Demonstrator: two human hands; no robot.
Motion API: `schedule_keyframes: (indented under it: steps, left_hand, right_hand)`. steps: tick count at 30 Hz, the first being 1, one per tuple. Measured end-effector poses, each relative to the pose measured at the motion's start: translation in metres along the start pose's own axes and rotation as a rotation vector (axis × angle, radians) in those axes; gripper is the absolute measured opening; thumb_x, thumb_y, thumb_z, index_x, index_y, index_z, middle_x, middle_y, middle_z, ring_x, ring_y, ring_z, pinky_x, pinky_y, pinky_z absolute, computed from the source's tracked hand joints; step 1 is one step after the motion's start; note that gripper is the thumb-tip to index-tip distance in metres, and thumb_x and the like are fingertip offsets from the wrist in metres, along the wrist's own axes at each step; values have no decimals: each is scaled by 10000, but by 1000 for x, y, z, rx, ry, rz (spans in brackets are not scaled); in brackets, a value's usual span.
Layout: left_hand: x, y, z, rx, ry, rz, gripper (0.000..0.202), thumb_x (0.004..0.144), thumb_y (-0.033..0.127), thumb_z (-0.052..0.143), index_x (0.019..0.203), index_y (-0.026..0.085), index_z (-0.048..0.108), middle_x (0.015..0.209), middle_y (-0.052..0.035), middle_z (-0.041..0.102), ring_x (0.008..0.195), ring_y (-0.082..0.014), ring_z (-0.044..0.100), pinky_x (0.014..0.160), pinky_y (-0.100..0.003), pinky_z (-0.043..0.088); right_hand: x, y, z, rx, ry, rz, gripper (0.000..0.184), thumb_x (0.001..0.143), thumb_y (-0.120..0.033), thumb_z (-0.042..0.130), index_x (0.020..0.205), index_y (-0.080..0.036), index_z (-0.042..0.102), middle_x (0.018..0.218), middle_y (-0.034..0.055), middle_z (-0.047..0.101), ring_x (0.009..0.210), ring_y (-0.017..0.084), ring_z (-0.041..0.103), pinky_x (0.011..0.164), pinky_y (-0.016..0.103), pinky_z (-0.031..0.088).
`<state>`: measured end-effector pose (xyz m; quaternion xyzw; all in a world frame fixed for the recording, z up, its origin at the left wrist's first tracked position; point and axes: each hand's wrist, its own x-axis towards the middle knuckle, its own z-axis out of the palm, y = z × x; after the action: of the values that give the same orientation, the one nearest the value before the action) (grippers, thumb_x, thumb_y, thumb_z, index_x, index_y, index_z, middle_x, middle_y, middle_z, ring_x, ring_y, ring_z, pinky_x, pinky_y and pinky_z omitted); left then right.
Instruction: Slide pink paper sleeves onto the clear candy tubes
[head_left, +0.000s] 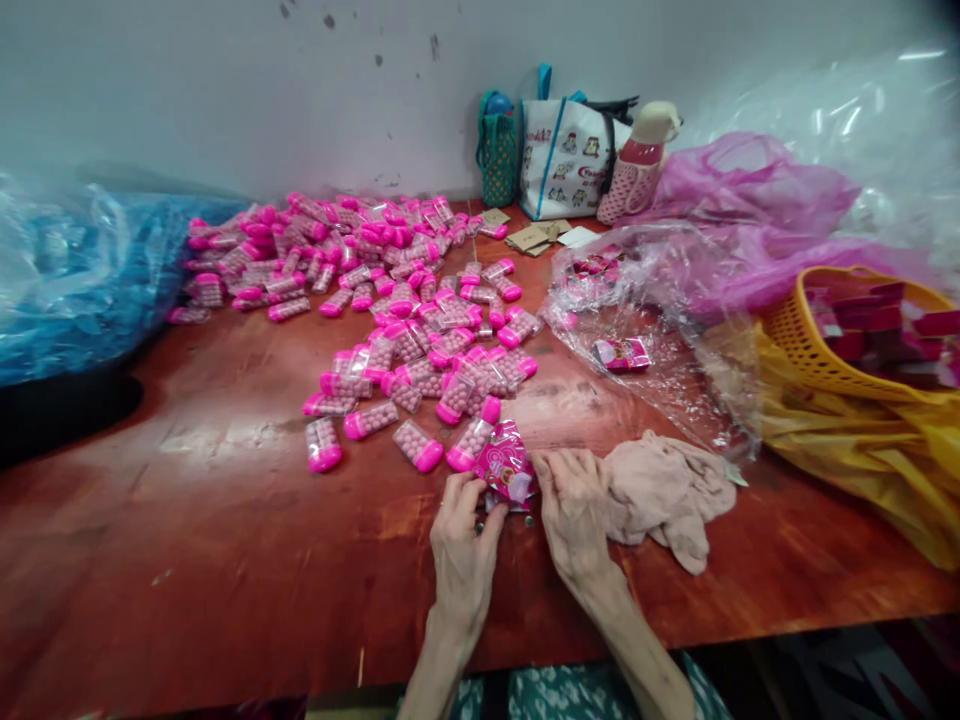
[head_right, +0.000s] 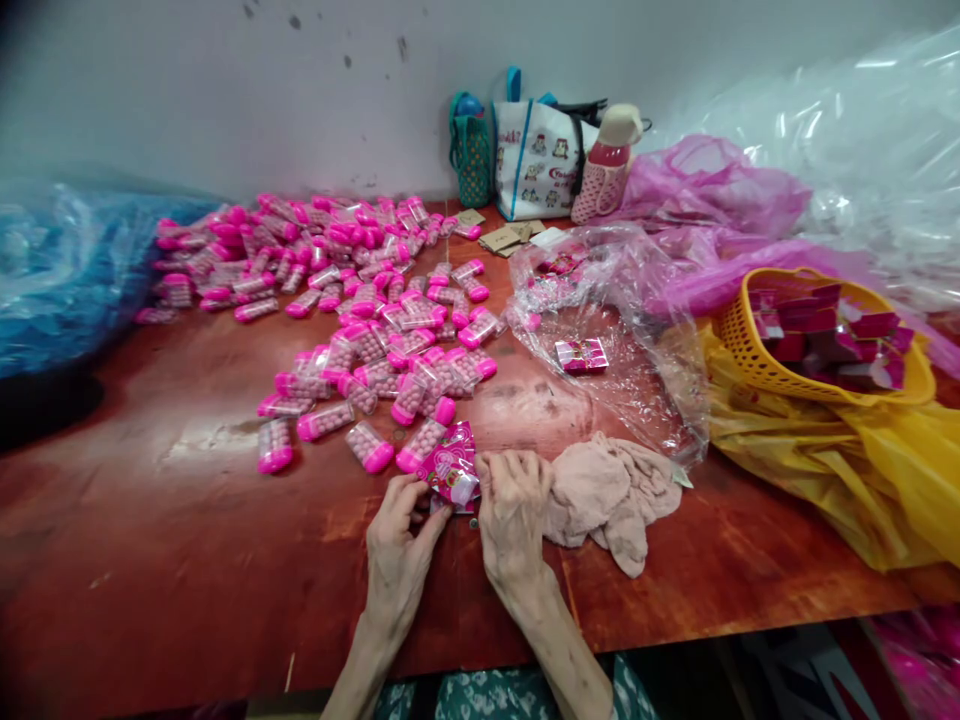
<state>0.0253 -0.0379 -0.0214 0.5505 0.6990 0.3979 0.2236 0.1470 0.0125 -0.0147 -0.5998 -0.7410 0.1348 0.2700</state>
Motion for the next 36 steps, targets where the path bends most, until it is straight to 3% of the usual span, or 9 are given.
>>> schedule_keyframes:
  steps: [3, 8, 15, 21, 23, 26, 28, 32, 36]
  left_hand:
    - [0, -1, 0, -12, 2, -7, 123, 787, 175, 525, 909, 185, 545, 951, -50, 520, 780, -163, 554, 670, -282, 454]
    - [0, 0, 0, -21, 6, -13, 180, 790, 186, 526, 968, 187, 556, 972, -56, 528, 794, -164, 563, 671, -280, 464]
    - [0, 3, -2, -18, -22, -10, 197, 805, 217, 526, 998, 193, 560, 966, -61, 539, 842, -180, 565, 685, -284, 468]
    - [-6, 20, 0, 68, 217, 231, 200, 785, 145, 546, 975, 205, 559, 915, -68, 564, 836, -190, 572, 727, -315, 480]
    - [-5, 36, 13, 112, 133, 314, 231, 792, 148, 533, 1012, 215, 553, 940, -85, 576, 887, -213, 568, 773, -342, 471]
    - [0, 61, 48, 227, -172, 315, 342, 798, 177, 511, 1139, 166, 498, 1034, -144, 565, 929, -261, 551, 762, -377, 470]
    - [4, 71, 72, 296, -298, 304, 234, 803, 108, 447, 998, 145, 570, 903, -135, 593, 815, -260, 575, 643, -353, 474]
    - [13, 73, 95, 248, -342, 257, 245, 810, 89, 410, 948, 158, 600, 787, -108, 608, 658, -220, 585, 509, -286, 412]
    - [21, 66, 82, 85, -371, 207, 192, 824, 161, 431, 829, 169, 623, 652, -61, 610, 525, -164, 555, 470, -252, 374]
  right_hand:
    - [-1, -3, 2, -2, 2, -22, 185, 844, -339, 511, 925, -206, 610, 850, 45, 621, 843, 228, 474, 790, 367, 279]
    - [-2, -4, 3, 50, 24, -15, 150, 819, -344, 551, 827, -211, 621, 780, 32, 617, 820, 222, 485, 818, 385, 274]
    - [-3, -1, 3, 406, 175, 127, 146, 792, -281, 583, 678, -189, 577, 679, 10, 580, 718, 189, 476, 738, 347, 331]
    - [-3, 9, -21, 596, 301, 290, 178, 844, -318, 510, 808, -154, 568, 640, -5, 561, 567, 128, 503, 556, 253, 410]
    - [-1, 19, -34, 744, 431, 427, 186, 793, -330, 580, 774, -145, 598, 635, -5, 574, 570, 125, 517, 561, 247, 421]
    - [-1, 36, -48, 918, 628, 533, 203, 726, -344, 647, 786, -150, 641, 695, 4, 597, 609, 129, 534, 589, 257, 433]
    - [-2, 43, -51, 988, 688, 560, 210, 714, -340, 661, 820, -159, 652, 716, 1, 599, 611, 125, 534, 597, 263, 441]
    - [-4, 41, -49, 947, 571, 501, 186, 723, -337, 653, 744, -153, 653, 638, -7, 580, 543, 111, 501, 516, 229, 421]
    - [-5, 29, -51, 879, 408, 430, 206, 766, -350, 604, 768, -152, 661, 635, 4, 598, 534, 118, 499, 482, 224, 415]
